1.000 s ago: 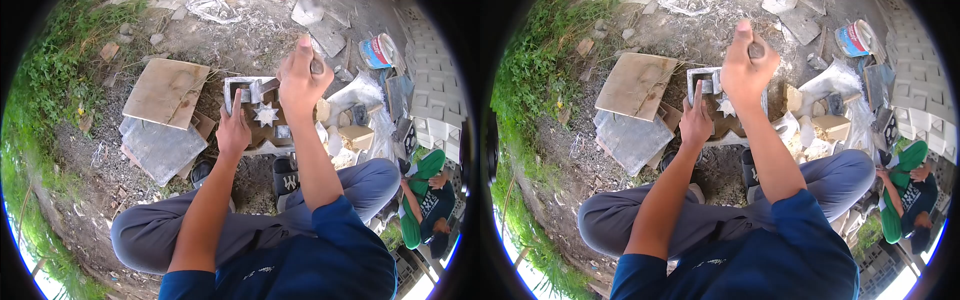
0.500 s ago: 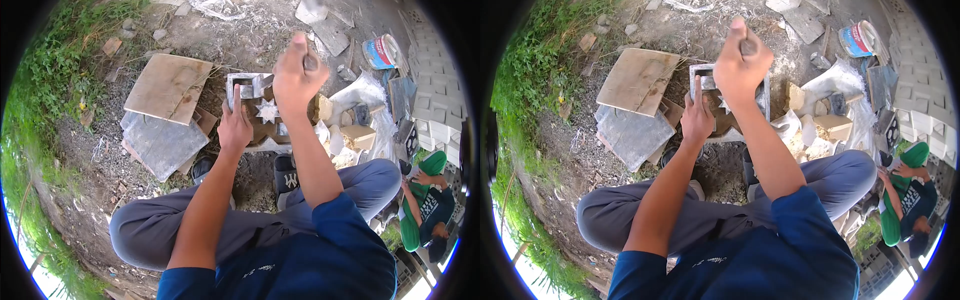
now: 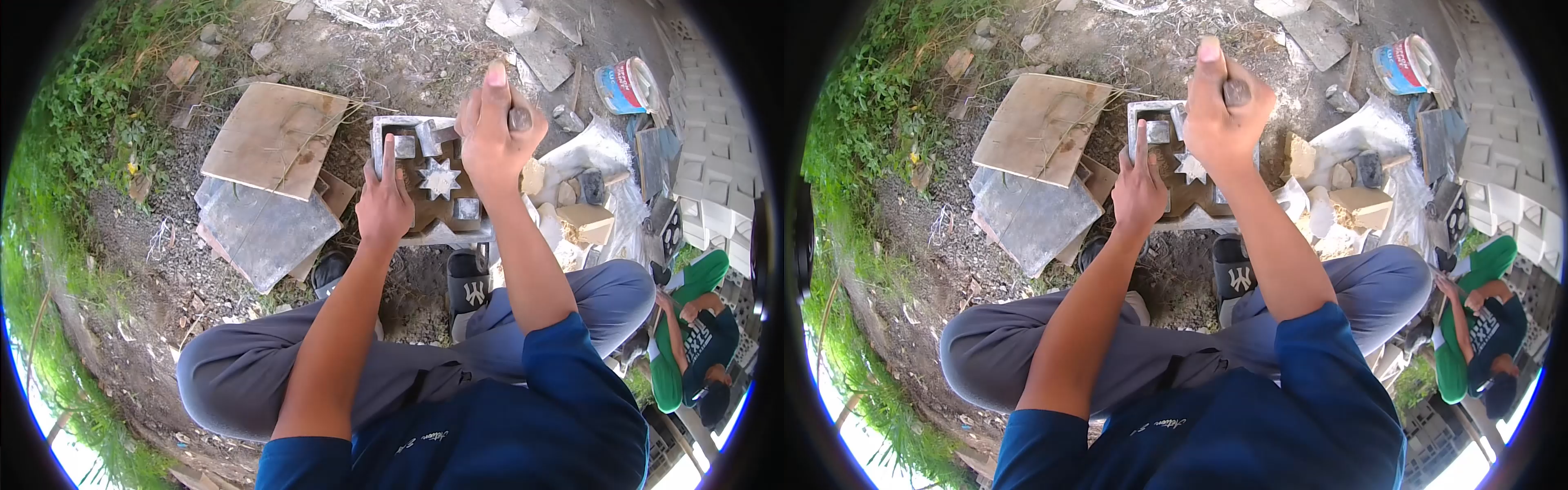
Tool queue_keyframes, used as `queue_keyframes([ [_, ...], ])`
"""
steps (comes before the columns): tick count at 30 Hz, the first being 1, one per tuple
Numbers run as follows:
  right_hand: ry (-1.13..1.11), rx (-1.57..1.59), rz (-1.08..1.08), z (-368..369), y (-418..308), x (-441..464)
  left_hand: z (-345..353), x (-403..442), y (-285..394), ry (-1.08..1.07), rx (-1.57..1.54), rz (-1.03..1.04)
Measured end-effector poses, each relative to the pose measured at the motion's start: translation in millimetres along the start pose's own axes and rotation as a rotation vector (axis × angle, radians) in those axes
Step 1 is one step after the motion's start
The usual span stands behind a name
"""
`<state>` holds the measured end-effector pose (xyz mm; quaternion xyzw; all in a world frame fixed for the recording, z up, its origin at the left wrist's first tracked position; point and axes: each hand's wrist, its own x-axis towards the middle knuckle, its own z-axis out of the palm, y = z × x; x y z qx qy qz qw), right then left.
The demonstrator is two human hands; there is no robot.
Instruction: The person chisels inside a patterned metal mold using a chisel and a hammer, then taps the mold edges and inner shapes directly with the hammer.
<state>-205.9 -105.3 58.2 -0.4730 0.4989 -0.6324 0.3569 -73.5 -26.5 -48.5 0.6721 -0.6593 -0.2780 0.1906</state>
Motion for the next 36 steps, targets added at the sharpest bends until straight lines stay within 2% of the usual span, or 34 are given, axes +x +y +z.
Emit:
queue_keyframes([
  [1,-0.017,0.083,-0.021,-3,8,-7,-2,-1,-2,0.006,0.002,-0.01],
  [2,-0.07,0.0,-0.003,-2,19,-6,-2,-2,-1,0.004,0.014,-0.009],
  [3,-0.068,-0.003,-0.01,-5,12,2,-1,-1,1,0.002,0.024,-0.001],
  [5,-0.241,0.07,0.1,-12,-15,20,4,-3,0,0.005,-0.003,0.019],
  [6,-0.286,0.047,0.019,-20,-30,15,3,-1,0,0.0,0.013,0.002],
  [9,-0.314,-0.015,0.087,-20,6,-1,-2,-1,0,-0.031,0.008,-0.023],
  [10,-0.405,-0.042,0.141,-19,6,9,0,-2,0,-0.018,0.001,-0.006],
  [11,-0.394,-0.042,0.131,-23,2,14,3,1,-2,-0.001,-0.001,0.017],
  [13,-0.476,-0.101,-0.021,-20,-29,13,3,-1,0,-0.011,0.007,0.014],
  [15,-0.409,-0.031,-0.062,-22,-28,4,-1,-2,0,-0.004,0.009,-0.012],
  [17,-0.475,-0.143,0.194,-25,12,10,-2,0,2,-0.025,0.006,-0.02],
  [19,-0.449,-0.237,0.156,-18,-10,21,1,0,3,-0.025,0.007,-0.009],
  [21,-0.444,0.0,-0.078,-15,-39,14,2,4,1,-0.011,0.008,-0.012],
  [23,-0.505,0.052,-0.042,-28,-30,11,0,-1,1,0.021,0.004,0.007],
  [25,-0.564,-0.206,0.241,-22,-8,9,1,-2,2,0.025,-0.002,0.023],
  [27,-0.147,-0.31,-0.032,-19,1,-4,4,0,-1,0.033,-0.004,0.025],
  [28,-0.272,-0.057,-0.024,-31,-21,-1,3,0,-1,0.025,0.0,0.02],
  [31,-0.489,0.341,0.091,-52,-13,6,2,-1,-1,0.017,0.048,0.013],
  [33,-0.398,-0.115,0.107,-37,2,1,2,0,2,0.019,0.005,0.033],
  [35,-0.098,-0.167,-0.09,-32,-3,-11,4,0,-1,0.026,0.004,0.028],
  [36,-0.25,-0.025,-0.051,-48,-30,-7,4,7,-1,0.037,0.002,0.03],
])
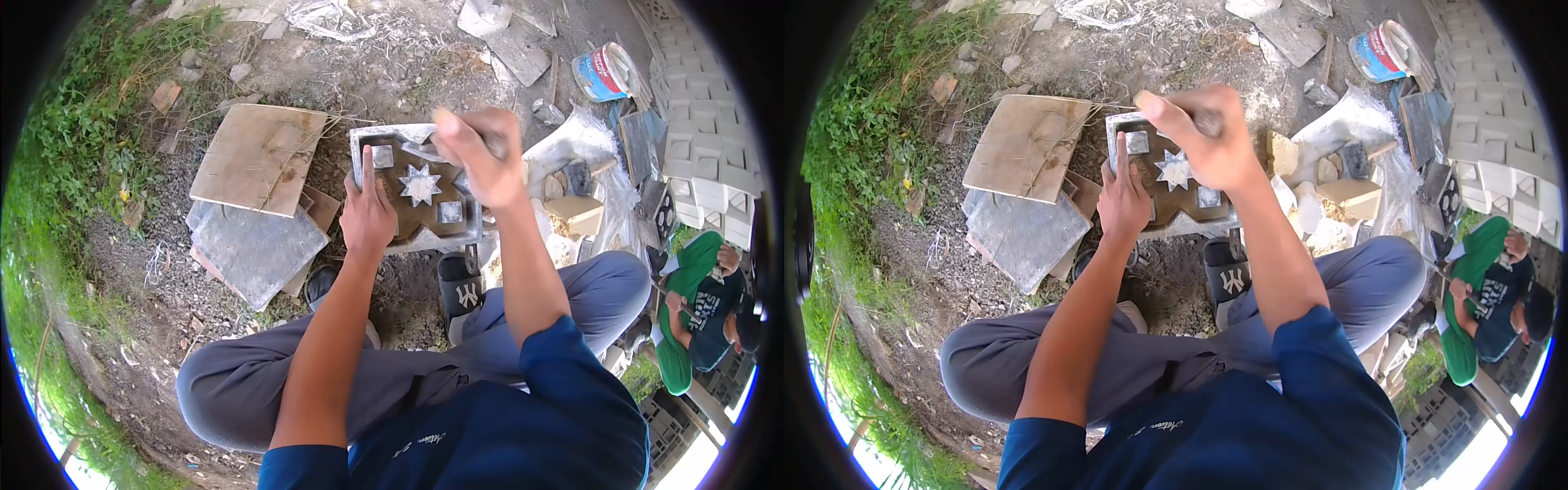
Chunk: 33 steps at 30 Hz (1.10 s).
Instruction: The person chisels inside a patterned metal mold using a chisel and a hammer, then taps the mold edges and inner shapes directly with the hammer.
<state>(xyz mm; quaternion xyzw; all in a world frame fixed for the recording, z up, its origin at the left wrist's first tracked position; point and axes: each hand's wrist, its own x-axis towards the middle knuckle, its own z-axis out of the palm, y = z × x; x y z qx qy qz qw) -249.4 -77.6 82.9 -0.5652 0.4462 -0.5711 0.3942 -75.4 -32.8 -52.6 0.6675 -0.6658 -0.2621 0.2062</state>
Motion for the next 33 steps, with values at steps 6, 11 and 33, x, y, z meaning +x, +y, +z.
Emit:
queue_keyframes([
  [6,0.158,-0.181,-0.086,15,28,1,-4,-5,5,-0.031,0.018,-0.007],
  [11,-0.047,0.075,0.165,7,35,2,-6,-8,5,-0.027,0.014,-0.032],
  [33,0.132,0.161,0.079,46,34,15,-3,-14,-2,0.012,-0.049,-0.03],
])
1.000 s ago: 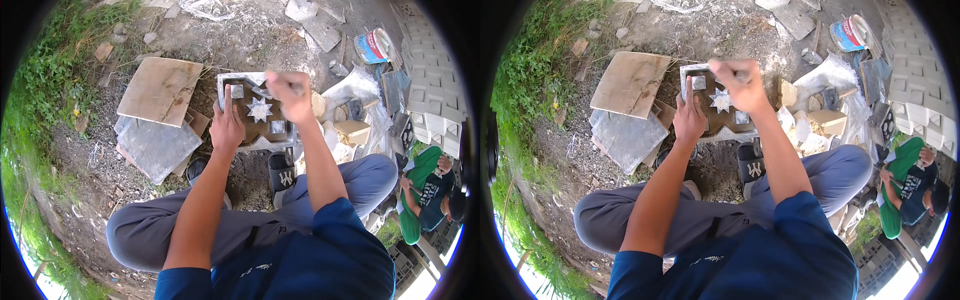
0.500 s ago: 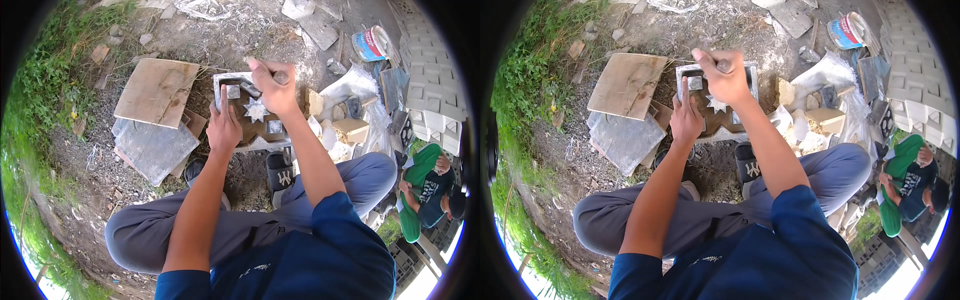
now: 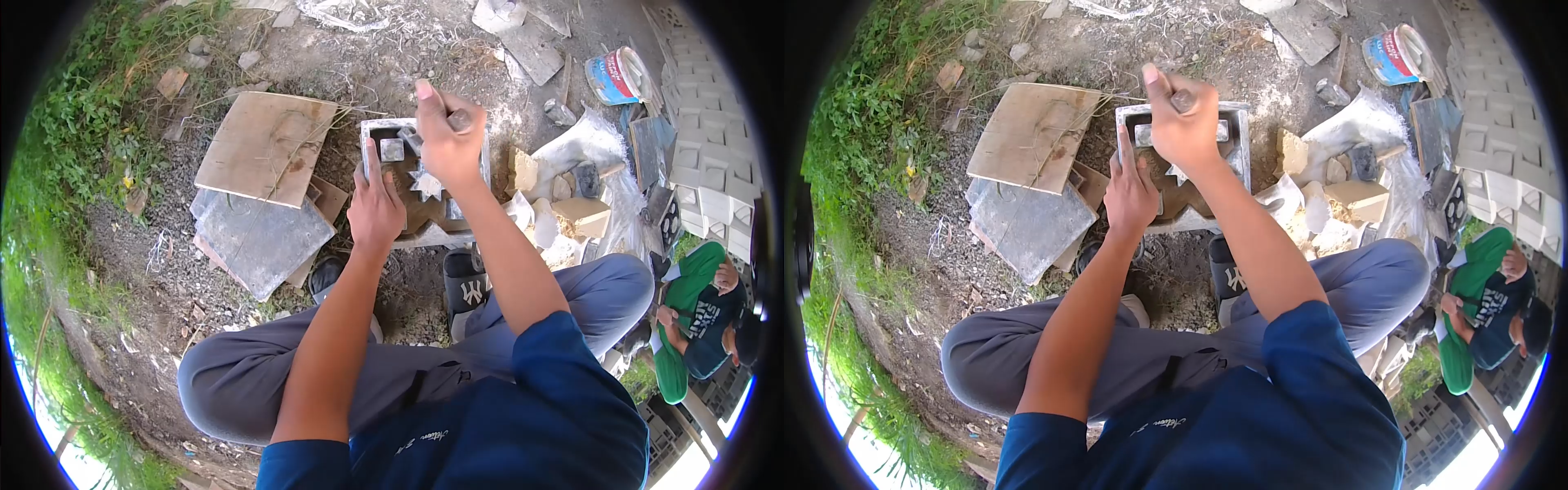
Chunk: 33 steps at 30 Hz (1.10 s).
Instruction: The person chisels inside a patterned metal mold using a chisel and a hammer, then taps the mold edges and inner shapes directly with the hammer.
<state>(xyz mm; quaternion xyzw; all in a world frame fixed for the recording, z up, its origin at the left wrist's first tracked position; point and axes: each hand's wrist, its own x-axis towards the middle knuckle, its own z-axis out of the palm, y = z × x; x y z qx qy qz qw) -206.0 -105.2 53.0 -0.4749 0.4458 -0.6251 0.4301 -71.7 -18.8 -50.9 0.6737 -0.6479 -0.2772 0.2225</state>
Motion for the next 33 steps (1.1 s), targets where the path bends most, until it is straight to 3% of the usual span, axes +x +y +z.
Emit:
queue_keyframes([
  [2,0.052,-0.156,0.006,16,10,9,3,9,2,-0.01,-0.015,-0.019],
  [4,0.128,-0.145,0.006,20,-21,1,1,10,4,-0.008,-0.016,-0.03],
  [6,0.352,0.093,-0.108,16,-29,-8,0,8,4,-0.008,-0.02,-0.029],
  [7,0.403,-0.015,-0.081,20,-10,-12,-1,8,3,-0.047,-0.002,-0.057],
  [10,0.333,-0.039,0.06,17,-7,5,1,10,3,0.022,-0.035,0.023],
  [14,0.487,-0.061,-0.144,19,6,-18,-4,3,4,-0.084,-0.016,-0.089],
  [15,0.457,-0.33,-0.122,25,24,-22,-1,4,1,-0.047,-0.029,-0.056],
  [16,0.345,-0.381,-0.096,32,5,-19,2,9,1,-0.005,-0.046,-0.016],
  [19,0.426,-0.243,-0.023,40,-15,-4,3,8,2,-0.008,-0.028,0.003],
  [21,0.682,-0.145,-0.072,38,-16,-15,-5,9,5,-0.103,-0.012,-0.097],
  [22,0.677,-0.151,-0.06,40,-11,-22,-3,1,1,-0.109,-0.014,-0.111],
  [24,0.439,-0.481,-0.097,47,-3,-14,0,10,2,0.023,-0.08,0.014],
  [26,0.454,-0.366,-0.005,40,-11,-11,0,8,5,-0.035,-0.072,-0.022],
  [28,0.665,-0.145,-0.049,35,-15,-13,-9,9,7,-0.13,-0.049,-0.115],
  [30,0.601,-0.219,-0.101,39,1,-17,-8,6,5,-0.132,-0.02,-0.118],
  [32,0.367,-0.423,-0.071,39,-4,-5,0,9,1,-0.037,-0.058,-0.04],
  [33,0.388,-0.314,-0.089,33,-6,-4,-1,10,1,0.01,-0.045,-0.008],
])
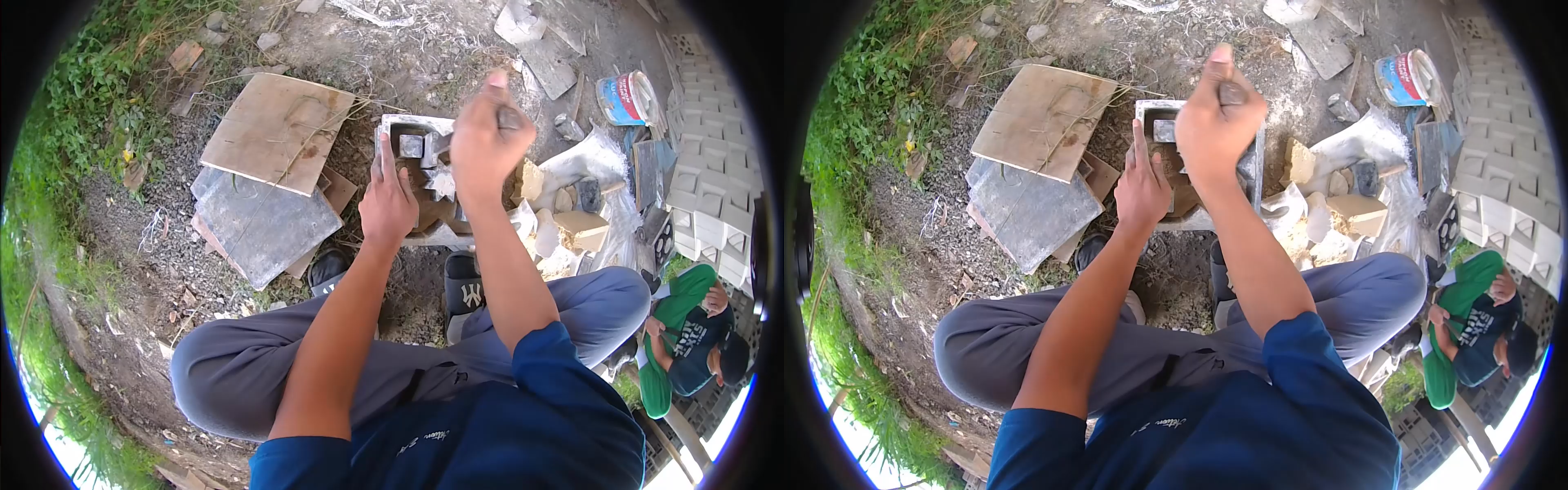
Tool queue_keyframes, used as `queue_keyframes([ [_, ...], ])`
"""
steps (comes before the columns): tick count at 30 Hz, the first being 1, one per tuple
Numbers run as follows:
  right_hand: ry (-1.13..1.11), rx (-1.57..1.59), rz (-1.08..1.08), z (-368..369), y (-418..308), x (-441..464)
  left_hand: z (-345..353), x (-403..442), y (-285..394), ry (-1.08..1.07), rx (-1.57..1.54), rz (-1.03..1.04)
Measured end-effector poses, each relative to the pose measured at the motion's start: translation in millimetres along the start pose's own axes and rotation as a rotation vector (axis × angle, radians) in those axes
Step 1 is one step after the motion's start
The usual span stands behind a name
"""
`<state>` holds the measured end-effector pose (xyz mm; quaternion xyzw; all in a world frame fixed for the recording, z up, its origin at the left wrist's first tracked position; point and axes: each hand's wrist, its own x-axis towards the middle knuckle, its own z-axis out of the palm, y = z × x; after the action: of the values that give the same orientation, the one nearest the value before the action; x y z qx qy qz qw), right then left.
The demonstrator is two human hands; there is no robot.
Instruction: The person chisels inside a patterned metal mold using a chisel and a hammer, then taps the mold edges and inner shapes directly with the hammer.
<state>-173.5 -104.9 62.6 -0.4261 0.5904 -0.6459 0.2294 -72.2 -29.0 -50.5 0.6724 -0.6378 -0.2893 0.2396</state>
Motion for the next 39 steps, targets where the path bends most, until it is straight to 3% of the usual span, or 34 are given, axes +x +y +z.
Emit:
queue_keyframes([
  [3,0.086,0.01,-0.017,-8,7,-21,-2,-2,-1,-0.067,0.027,-0.045],
  [5,-0.01,-0.106,-0.092,-5,21,-15,-2,-1,1,-0.042,0.006,-0.022],
  [7,-0.125,0.048,0.104,-4,-3,-2,-4,-1,1,-0.063,0.007,-0.037],
  [9,-0.101,0.173,0.012,-4,-3,-8,-7,12,1,-0.032,0.01,-0.034],
  [12,-0.169,-0.073,-0.19,-10,31,-24,-1,-2,0,-0.045,0.032,-0.04],
  [13,-0.243,-0.021,0.004,-3,19,-13,-1,1,2,-0.041,0.026,-0.029],
  [15,-0.124,0.087,0.031,-7,-7,-4,-1,-1,0,-0.061,0.012,-0.039],
  [19,-0.046,0.046,-0.102,-11,18,-6,0,-2,-1,-0.037,0.037,-0.025],
  [21,-0.213,0.053,0.095,-9,17,14,1,-1,2,-0.045,0.018,-0.015],
  [25,-0.093,0.381,-0.057,-24,23,-4,-2,-8,-4,-0.038,0.017,-0.015],
  [26,-0.188,0.106,-0.025,-20,39,-6,-3,-7,-3,-0.037,0.022,-0.023],
  [27,-0.181,0.1,-0.04,-15,33,4,-2,-2,1,-0.029,0.02,-0.022],
  [29,-0.22,0.206,0.134,-9,5,20,2,-4,2,-0.044,0.033,-0.012],
  [30,-0.202,0.281,0.12,-13,-16,16,-1,-2,4,-0.063,0.034,-0.033],
  [33,-0.209,0.214,-0.024,-9,18,-2,-5,-8,2,-0.104,0.012,-0.072],
  [34,-0.322,0.108,0.088,-3,24,3,-3,-5,1,-0.063,0.008,-0.042],
  [36,-0.33,0.11,0.054,-7,7,17,5,-1,-3,0.022,-0.004,0.027],
  [39,-0.362,0.198,-0.008,-12,-4,17,-6,-1,5,-0.104,0.012,-0.08],
])
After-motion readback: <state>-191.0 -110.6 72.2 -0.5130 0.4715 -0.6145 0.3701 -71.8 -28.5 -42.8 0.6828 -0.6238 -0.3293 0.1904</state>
